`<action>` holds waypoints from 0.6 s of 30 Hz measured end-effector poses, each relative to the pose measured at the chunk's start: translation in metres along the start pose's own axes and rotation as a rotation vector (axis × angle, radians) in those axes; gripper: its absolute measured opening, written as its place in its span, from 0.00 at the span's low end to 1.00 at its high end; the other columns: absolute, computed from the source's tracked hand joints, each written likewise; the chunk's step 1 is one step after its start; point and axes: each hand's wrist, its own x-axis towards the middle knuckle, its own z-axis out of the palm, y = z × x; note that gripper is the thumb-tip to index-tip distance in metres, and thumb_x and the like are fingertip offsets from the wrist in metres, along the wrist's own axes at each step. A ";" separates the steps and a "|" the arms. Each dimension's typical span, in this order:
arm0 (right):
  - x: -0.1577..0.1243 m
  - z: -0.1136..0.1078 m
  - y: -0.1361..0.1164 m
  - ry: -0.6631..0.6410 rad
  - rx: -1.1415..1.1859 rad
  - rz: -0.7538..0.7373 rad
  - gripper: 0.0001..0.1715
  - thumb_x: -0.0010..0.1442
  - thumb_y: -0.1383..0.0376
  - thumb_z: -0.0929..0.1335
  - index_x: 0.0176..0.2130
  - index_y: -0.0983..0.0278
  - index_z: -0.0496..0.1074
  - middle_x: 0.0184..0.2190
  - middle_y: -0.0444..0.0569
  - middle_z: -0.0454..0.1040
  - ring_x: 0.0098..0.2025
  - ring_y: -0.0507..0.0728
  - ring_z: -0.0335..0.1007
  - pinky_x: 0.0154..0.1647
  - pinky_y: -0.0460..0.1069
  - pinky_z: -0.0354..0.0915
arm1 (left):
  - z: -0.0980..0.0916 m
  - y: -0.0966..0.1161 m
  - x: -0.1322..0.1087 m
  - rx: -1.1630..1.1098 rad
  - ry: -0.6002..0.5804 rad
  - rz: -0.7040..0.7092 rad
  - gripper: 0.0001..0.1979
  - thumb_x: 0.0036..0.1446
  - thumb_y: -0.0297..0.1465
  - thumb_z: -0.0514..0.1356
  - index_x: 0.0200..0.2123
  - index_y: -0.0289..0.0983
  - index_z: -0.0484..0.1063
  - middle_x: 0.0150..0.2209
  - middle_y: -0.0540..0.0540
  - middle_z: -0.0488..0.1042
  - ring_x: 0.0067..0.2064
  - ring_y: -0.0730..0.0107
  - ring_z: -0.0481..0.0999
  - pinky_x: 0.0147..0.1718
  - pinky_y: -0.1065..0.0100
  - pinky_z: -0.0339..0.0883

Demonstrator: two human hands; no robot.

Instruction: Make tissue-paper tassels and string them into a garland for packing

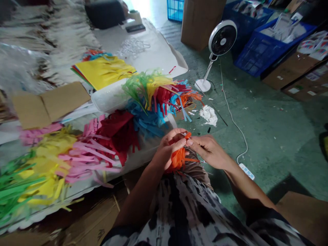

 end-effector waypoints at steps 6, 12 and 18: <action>-0.002 0.003 0.002 0.060 0.019 0.053 0.22 0.74 0.52 0.65 0.33 0.61 0.72 0.26 0.39 0.67 0.27 0.49 0.57 0.30 0.48 0.52 | -0.001 -0.005 -0.001 0.239 0.011 0.146 0.15 0.55 0.39 0.73 0.42 0.40 0.76 0.37 0.49 0.78 0.36 0.71 0.78 0.34 0.70 0.79; -0.001 0.012 0.006 0.270 0.136 0.118 0.16 0.72 0.55 0.68 0.34 0.61 0.71 0.27 0.39 0.65 0.28 0.49 0.58 0.30 0.48 0.54 | 0.000 -0.006 -0.003 0.486 0.029 0.285 0.15 0.58 0.39 0.71 0.42 0.40 0.71 0.40 0.48 0.78 0.37 0.67 0.81 0.34 0.66 0.80; 0.006 0.013 0.008 0.457 0.251 0.024 0.11 0.68 0.59 0.72 0.33 0.60 0.78 0.31 0.44 0.72 0.36 0.54 0.67 0.37 0.50 0.61 | 0.006 0.008 -0.002 0.681 0.081 0.407 0.15 0.58 0.33 0.70 0.46 0.42 0.69 0.37 0.50 0.80 0.32 0.71 0.78 0.30 0.72 0.69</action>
